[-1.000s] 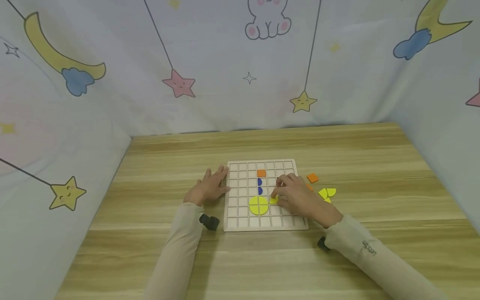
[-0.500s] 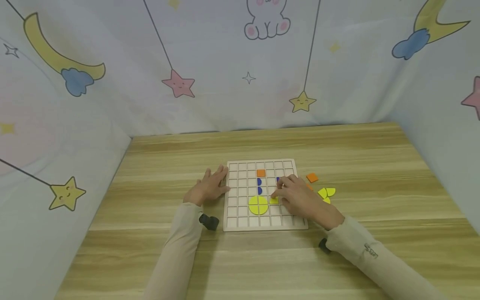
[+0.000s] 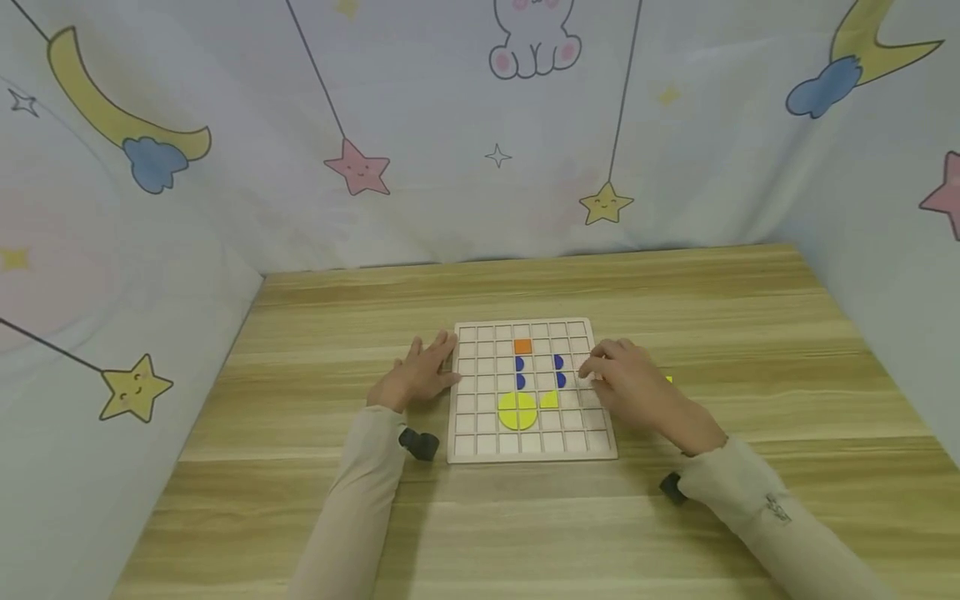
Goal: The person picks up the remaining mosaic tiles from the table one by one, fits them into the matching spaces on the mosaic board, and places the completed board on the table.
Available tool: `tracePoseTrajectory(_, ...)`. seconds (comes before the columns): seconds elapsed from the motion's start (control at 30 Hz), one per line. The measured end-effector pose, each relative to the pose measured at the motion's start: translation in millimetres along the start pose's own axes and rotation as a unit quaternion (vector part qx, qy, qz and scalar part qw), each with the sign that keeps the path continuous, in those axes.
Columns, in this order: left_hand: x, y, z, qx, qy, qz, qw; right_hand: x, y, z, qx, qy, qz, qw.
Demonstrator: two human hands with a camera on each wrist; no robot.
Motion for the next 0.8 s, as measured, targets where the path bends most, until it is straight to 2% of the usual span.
tracePoseTrajectory(0.3,0.7,-0.6,0.2,-0.001,0.001,0.007,1.0000,40,13.7,-17,-0.020,0.029,0.063,0.9973)
tracePoseTrajectory(0.57,-0.2,-1.5,0.4,-0.003,0.000,0.006,1.0000,68,26.8,-18,-0.058,0.060,0.142,0.9864)
tracePoseTrajectory(0.8,0.9,-0.9,-0.5,-0.001,-0.002,0.005,1.0000,75,29.7,-14,-0.050,0.069,0.153,0.9846)
Point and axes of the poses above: each hand's wrist, its own y-axis away from the middle knuckle, its own z-axis out of the palm, x = y × z, the point moved 9 cm from there along -y, towards the middle knuckle, and after that the axes turned 5 degrees about z, right-handed, at the moved point
